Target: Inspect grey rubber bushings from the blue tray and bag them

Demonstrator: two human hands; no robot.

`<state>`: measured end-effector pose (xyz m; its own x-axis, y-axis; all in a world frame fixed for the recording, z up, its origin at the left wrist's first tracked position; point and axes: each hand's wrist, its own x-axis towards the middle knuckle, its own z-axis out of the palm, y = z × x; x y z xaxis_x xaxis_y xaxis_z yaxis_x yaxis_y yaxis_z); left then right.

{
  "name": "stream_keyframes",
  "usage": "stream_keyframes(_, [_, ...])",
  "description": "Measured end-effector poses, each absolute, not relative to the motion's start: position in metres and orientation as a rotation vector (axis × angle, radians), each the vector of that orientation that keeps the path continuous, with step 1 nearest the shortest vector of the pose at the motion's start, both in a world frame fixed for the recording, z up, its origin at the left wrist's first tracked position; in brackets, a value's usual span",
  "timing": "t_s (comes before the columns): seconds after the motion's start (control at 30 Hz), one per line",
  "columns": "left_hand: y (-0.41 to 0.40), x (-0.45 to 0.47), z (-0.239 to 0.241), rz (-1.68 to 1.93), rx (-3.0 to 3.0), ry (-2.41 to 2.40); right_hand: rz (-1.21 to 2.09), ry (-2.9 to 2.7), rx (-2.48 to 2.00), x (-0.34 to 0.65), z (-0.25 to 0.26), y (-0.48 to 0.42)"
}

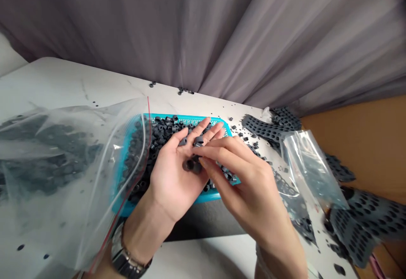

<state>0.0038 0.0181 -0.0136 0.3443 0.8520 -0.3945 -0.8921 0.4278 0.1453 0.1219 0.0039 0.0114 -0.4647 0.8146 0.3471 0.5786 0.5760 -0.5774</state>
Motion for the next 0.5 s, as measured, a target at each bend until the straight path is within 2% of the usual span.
stream_keyframes(0.27, [0.0187,0.0051,-0.0092,1.164,-0.086,0.442,0.440,-2.225,-1.211,0.1309,0.0113,0.0093])
stream_keyframes(0.5, [0.0170,0.0028,-0.0098,1.188,-0.094,0.394,0.575,-2.266,-1.246,0.1330,0.0143,0.0062])
